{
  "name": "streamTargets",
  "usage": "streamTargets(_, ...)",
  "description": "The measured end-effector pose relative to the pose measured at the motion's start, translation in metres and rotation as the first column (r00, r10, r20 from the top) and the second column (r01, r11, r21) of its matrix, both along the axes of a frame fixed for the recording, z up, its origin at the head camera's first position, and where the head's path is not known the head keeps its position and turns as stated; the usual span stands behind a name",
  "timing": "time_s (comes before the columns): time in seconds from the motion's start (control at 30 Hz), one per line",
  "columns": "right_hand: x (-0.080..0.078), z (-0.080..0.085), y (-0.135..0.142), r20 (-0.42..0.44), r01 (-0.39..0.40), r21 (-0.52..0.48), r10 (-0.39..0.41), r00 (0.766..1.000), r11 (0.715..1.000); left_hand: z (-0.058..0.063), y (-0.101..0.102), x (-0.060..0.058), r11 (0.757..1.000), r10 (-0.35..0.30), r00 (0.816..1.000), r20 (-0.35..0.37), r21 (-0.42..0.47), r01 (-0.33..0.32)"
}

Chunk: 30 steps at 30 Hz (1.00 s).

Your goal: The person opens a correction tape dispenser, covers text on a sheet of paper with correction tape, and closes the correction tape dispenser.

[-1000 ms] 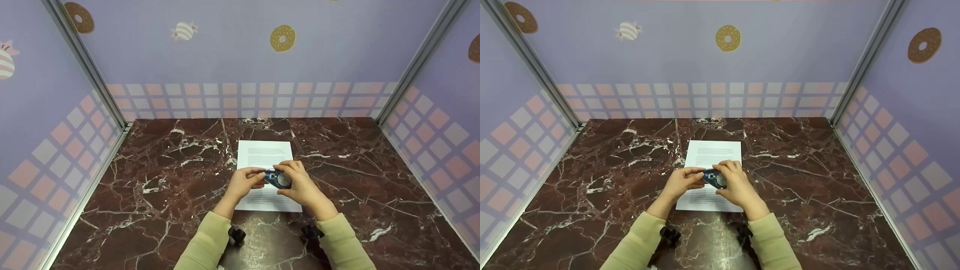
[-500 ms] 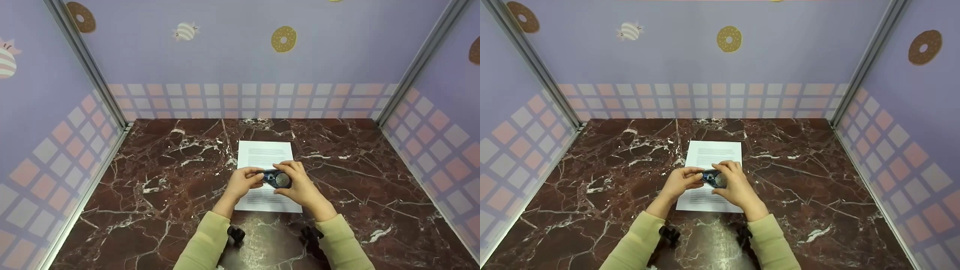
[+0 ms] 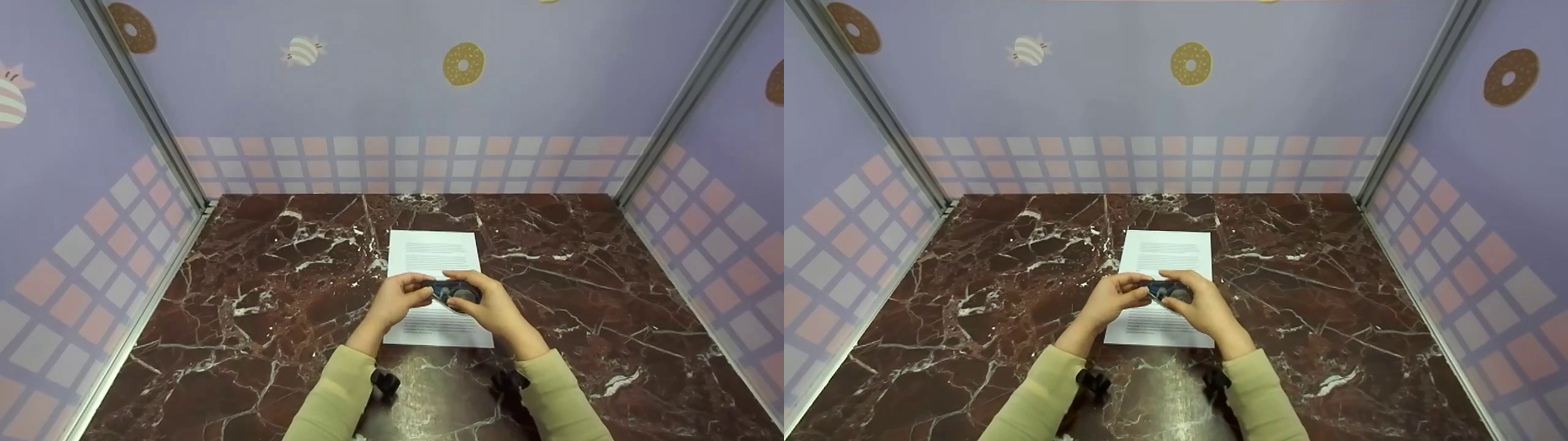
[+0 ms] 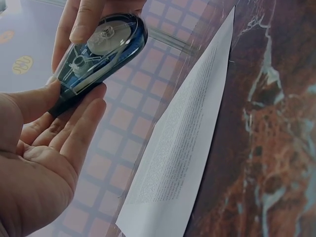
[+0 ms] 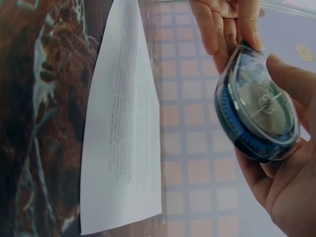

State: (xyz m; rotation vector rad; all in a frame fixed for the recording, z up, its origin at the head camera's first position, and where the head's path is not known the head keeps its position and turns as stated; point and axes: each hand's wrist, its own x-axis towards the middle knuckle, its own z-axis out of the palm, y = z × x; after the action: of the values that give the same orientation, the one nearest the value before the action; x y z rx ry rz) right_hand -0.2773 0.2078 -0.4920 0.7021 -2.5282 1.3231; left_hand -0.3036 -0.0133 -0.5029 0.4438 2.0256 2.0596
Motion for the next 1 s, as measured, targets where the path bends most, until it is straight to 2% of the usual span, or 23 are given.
streamTargets(0.33, -0.0005, -0.001, -0.0012, -0.001, -0.011, -0.009, 0.011, 1.0, 1.0, -0.0024, 0.0002, -0.0011, 1.0, -0.016, 0.999, -0.032, 0.014, 0.016)
streamTargets(0.53, -0.0007, -0.0014, 0.0015, -0.002, -0.014, 0.007, 0.014, 1.0, 1.0, -0.0038, -0.0047, -0.003, 0.999, 0.007, 0.998, -0.066, -0.034, -0.009)
streamTargets(0.67, -0.001, -0.0013, 0.003, -0.02, -0.025, 0.002, 0.025, 0.999, 1.0, -0.003, -0.008, -0.0033, 0.998, -0.009, 0.995, -0.095, -0.065, 0.003)
streamTargets(1.0, -0.0021, -0.0003, 0.0035, -0.041, -0.042, -0.012, 0.041, 0.998, 0.999, 0.0003, -0.0088, -0.0031, 0.997, -0.015, 0.994, -0.11, -0.081, 0.006)
